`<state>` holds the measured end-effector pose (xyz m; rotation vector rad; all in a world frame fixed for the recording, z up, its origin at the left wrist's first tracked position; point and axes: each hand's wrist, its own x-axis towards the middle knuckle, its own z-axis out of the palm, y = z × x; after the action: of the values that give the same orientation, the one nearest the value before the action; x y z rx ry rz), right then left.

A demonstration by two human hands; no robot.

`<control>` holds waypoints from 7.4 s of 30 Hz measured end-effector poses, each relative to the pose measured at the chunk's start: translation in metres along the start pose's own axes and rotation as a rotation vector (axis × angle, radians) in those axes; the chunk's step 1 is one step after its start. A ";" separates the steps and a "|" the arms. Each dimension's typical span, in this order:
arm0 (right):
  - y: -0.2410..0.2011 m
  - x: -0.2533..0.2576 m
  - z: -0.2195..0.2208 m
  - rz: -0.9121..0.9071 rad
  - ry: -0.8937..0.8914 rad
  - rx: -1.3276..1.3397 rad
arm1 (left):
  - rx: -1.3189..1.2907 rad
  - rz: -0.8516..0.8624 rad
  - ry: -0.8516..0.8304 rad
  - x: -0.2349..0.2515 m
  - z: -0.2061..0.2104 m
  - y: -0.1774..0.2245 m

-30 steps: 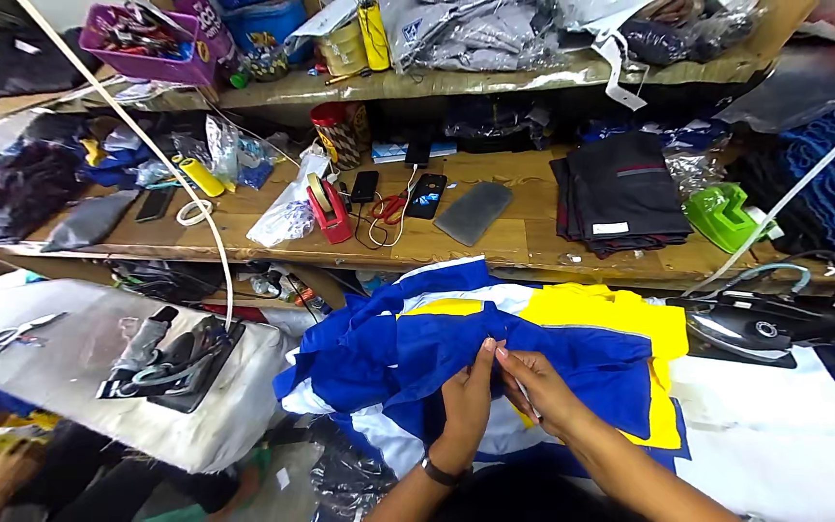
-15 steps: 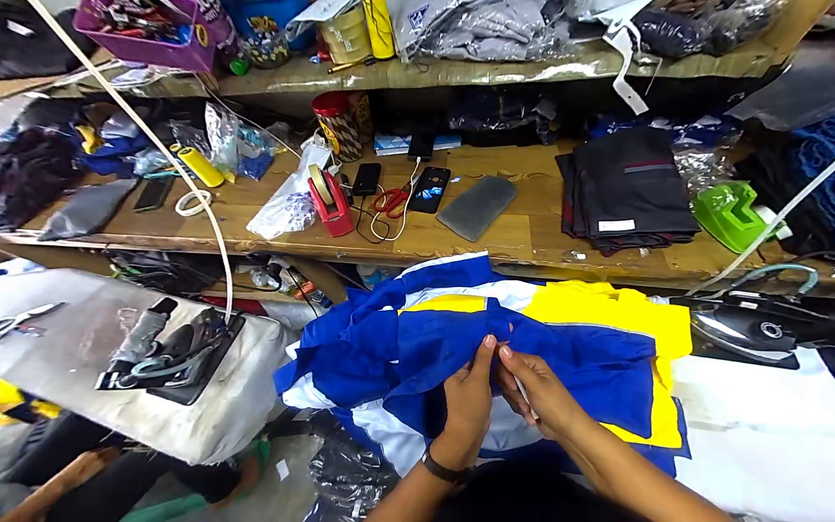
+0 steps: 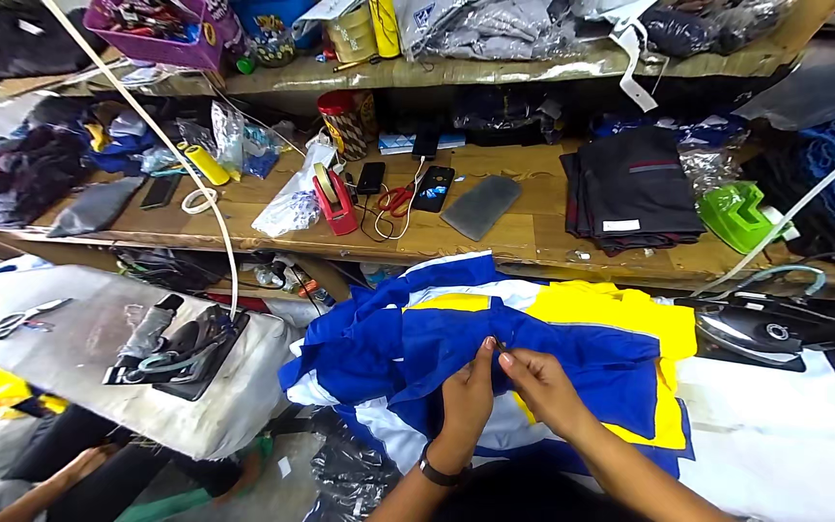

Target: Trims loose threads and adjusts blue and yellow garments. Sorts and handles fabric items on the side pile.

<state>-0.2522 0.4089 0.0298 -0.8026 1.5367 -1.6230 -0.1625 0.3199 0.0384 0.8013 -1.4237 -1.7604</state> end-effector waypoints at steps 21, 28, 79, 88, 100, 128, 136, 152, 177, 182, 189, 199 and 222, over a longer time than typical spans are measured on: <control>-0.002 -0.006 0.008 0.024 -0.053 0.237 | -0.339 -0.122 -0.049 -0.006 0.008 0.012; 0.003 -0.007 0.011 0.026 -0.019 0.249 | -0.344 -0.076 -0.026 -0.007 0.011 0.003; -0.005 -0.005 0.009 0.046 -0.050 0.281 | -0.139 0.111 -0.061 -0.006 -0.002 -0.007; -0.002 -0.011 0.021 0.052 -0.030 0.368 | -0.324 -0.119 -0.088 -0.006 0.004 0.008; 0.007 -0.015 0.031 0.102 0.037 0.527 | -0.269 -0.204 -0.047 -0.007 0.007 0.004; 0.002 -0.016 0.040 0.103 0.055 0.412 | -0.330 -0.269 0.082 -0.008 0.010 0.013; 0.002 -0.011 0.030 0.114 -0.053 0.461 | -0.254 -0.352 -0.034 -0.006 0.002 0.009; 0.003 -0.016 0.021 0.146 -0.054 0.564 | -0.326 -0.233 -0.003 -0.012 0.007 0.001; -0.002 -0.020 -0.008 0.409 -0.330 0.421 | -0.129 -0.304 -0.067 0.007 -0.030 0.016; -0.010 -0.019 -0.027 0.127 -0.400 0.052 | 0.342 -0.082 -0.473 0.008 -0.116 0.035; -0.046 0.013 0.013 -0.395 -0.188 -0.439 | 0.900 0.351 -0.195 0.006 -0.160 0.082; -0.044 0.031 0.042 -0.296 -0.140 -0.194 | 0.196 0.172 -0.297 -0.004 -0.085 0.056; -0.037 -0.021 -0.020 -0.215 -0.177 -0.221 | 0.037 0.103 -0.445 0.008 -0.057 0.036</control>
<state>-0.2612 0.4375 0.0657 -1.2348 1.5619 -1.4997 -0.1145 0.2788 0.0623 0.3541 -1.7511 -1.9123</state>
